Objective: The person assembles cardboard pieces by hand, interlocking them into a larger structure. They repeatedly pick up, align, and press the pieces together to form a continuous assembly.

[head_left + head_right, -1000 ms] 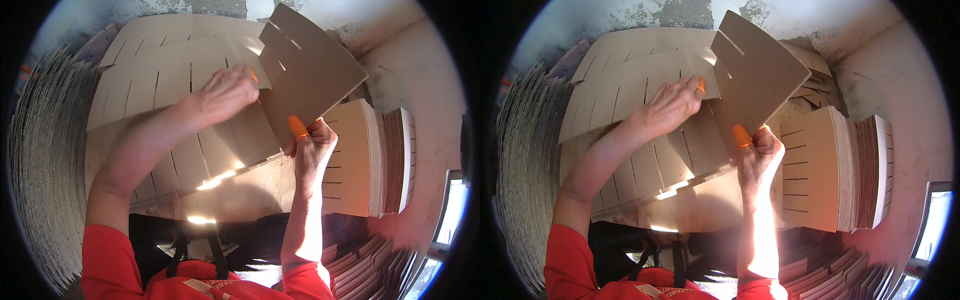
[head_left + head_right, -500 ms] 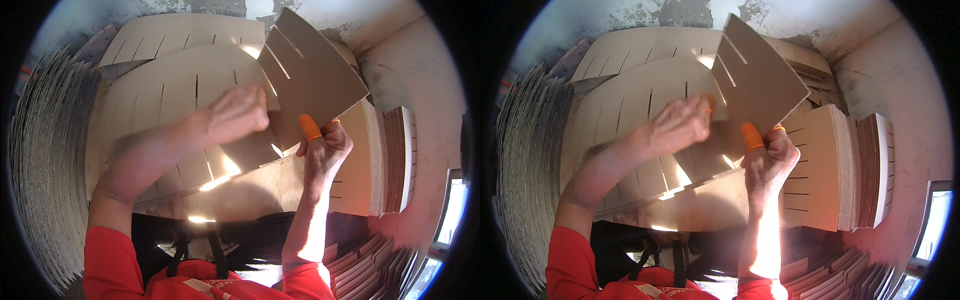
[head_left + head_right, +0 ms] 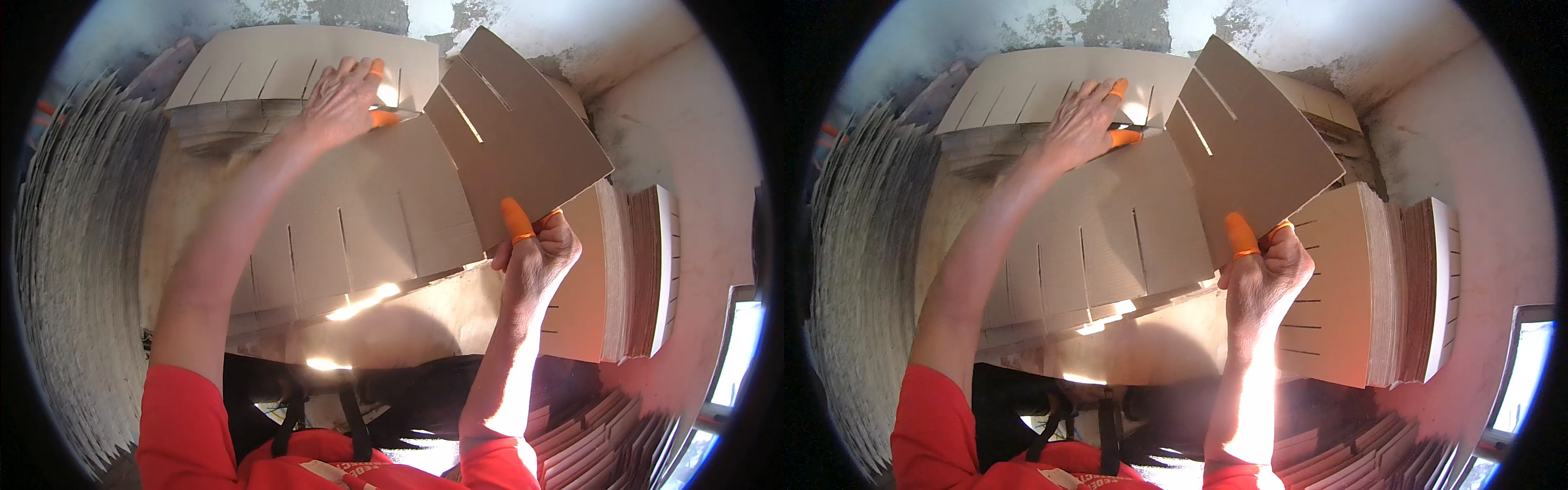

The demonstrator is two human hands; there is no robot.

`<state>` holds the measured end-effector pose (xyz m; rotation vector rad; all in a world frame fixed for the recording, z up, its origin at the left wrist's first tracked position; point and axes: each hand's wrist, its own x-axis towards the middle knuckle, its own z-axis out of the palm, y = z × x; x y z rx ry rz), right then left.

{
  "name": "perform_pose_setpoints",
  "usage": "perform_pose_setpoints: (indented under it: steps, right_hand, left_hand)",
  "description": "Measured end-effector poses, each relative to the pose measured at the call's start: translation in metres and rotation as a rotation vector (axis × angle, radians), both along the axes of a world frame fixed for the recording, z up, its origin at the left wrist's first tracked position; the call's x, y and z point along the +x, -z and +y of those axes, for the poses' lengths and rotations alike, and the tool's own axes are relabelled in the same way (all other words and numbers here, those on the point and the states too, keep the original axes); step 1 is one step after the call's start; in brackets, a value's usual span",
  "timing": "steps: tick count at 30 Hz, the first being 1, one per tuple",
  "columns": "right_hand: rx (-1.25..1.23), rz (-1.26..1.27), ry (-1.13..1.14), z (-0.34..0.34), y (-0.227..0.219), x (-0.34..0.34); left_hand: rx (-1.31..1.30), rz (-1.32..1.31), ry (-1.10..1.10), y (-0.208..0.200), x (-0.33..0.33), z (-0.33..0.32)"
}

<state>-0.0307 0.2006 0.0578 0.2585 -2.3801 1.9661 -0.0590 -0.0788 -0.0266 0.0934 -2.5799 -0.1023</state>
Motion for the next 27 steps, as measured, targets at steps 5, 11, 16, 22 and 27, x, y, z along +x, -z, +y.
perform_pose_setpoints:
  steps: [5, 11, 16, 22, 27]
  right_hand:
    - [-0.037, 0.041, -0.021, 0.005, 0.008, -0.004]
    - [-0.048, 0.038, -0.045, 0.003, 0.006, 0.000]
    - [-0.020, 0.060, -0.038, 0.006, 0.010, -0.002]
    - [-0.015, 0.059, -0.046, 0.001, 0.007, 0.002]
    - [0.007, 0.101, -0.069, 0.006, 0.010, -0.001]
  left_hand:
    - [-0.045, -0.236, -0.021, 0.032, -0.032, -0.032]
    - [0.331, -0.013, 0.128, 0.036, -0.038, -0.060]
    - [-0.154, 0.055, 0.098, -0.006, -0.028, -0.022]
    - [-0.417, -0.065, 0.045, -0.030, -0.022, 0.002]
    - [-0.438, -0.002, 0.115, -0.040, -0.008, 0.027]
